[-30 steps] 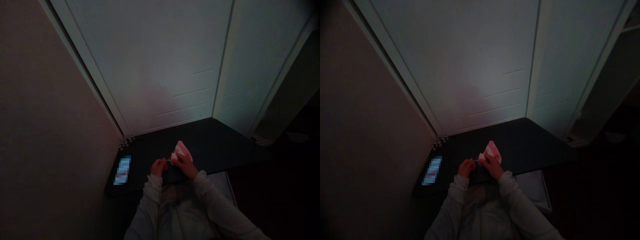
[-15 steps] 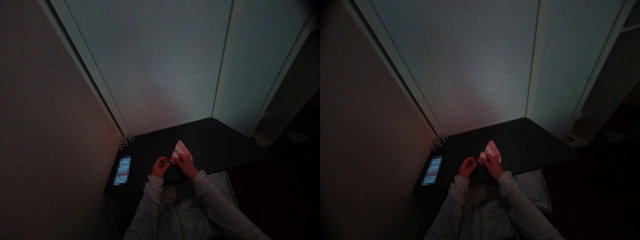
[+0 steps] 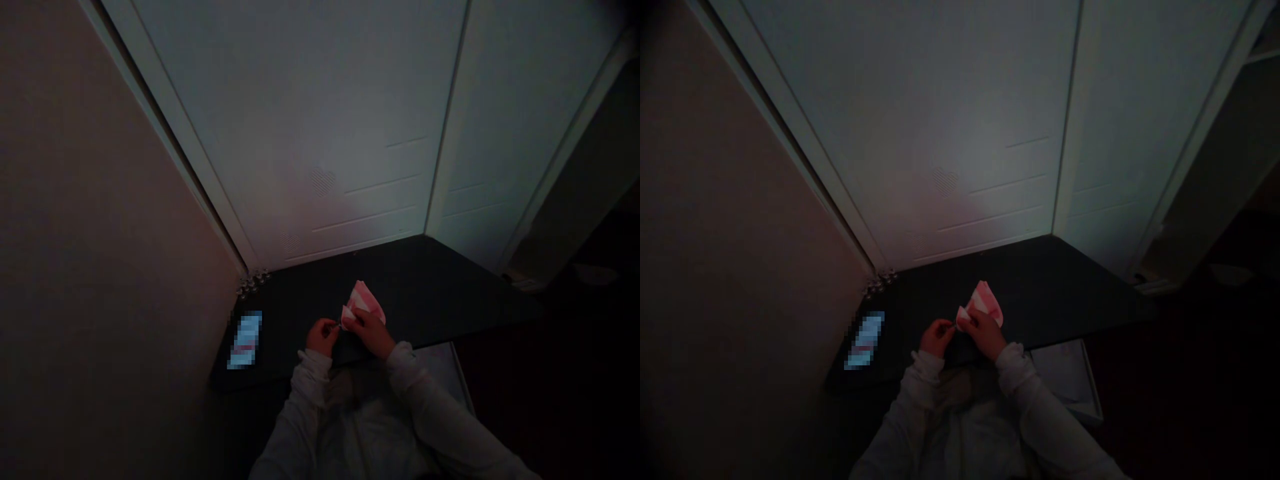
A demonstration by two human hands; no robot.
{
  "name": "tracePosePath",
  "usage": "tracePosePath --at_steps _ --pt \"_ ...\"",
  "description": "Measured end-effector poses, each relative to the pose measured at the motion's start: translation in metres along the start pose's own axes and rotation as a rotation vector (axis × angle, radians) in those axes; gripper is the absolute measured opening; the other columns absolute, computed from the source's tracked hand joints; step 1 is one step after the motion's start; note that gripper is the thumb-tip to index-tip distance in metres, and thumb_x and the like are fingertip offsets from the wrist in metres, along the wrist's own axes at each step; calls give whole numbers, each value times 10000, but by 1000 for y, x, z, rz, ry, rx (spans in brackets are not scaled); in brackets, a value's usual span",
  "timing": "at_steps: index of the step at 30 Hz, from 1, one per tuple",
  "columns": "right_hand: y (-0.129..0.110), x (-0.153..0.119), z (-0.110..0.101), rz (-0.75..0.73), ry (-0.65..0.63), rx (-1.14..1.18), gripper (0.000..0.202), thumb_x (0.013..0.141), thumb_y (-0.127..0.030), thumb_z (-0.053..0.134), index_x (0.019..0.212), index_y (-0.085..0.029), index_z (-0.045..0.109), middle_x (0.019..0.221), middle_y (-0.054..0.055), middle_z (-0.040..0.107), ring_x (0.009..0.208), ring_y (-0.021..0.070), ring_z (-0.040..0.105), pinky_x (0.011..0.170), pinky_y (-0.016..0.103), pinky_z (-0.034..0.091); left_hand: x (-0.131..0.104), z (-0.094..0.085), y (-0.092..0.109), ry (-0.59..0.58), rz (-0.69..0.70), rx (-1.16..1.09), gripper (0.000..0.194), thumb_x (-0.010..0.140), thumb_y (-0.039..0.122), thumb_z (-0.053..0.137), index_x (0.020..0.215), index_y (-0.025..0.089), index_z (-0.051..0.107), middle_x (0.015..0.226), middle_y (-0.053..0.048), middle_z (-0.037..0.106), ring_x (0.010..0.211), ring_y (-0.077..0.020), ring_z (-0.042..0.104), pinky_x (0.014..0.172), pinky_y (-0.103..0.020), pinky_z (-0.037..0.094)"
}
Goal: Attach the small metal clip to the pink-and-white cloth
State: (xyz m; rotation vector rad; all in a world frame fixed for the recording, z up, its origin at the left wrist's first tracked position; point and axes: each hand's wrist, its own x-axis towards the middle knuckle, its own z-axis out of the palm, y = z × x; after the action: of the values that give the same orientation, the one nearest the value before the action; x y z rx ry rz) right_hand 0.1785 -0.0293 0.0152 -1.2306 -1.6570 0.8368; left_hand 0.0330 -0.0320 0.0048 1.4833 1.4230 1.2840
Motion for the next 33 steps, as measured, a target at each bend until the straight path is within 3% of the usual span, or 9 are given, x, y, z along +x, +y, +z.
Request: tracePosePath --at_steps 20,27,33 --pt "-3 -1 -1 -12 -44 25 248 711 -384 462 598 -164 442 526 -54 363 512 89 362 476 209 255 0 -2 6 -58 -107 -76 161 554 249 615 649 149 532 515 33 495 475 -90 448 505 -233 360" --pt "0 1 -3 11 20 32 262 734 -408 424 649 -163 469 537 -48 389 514 93 377 495 214 279 -1 -3 2 -100 -93 -266 369 485 178 676 815 150 514 718 -10 558 606 -94 524 605 -239 422" --pt "4 2 -3 24 42 47 287 733 -434 415 649 -166 473 537 -45 401 513 94 382 500 214 291 0 -3 0 -124 -143 -323 403 477 204 693 837 144 522 728 -36 591 653 -126 553 628 -270 436"
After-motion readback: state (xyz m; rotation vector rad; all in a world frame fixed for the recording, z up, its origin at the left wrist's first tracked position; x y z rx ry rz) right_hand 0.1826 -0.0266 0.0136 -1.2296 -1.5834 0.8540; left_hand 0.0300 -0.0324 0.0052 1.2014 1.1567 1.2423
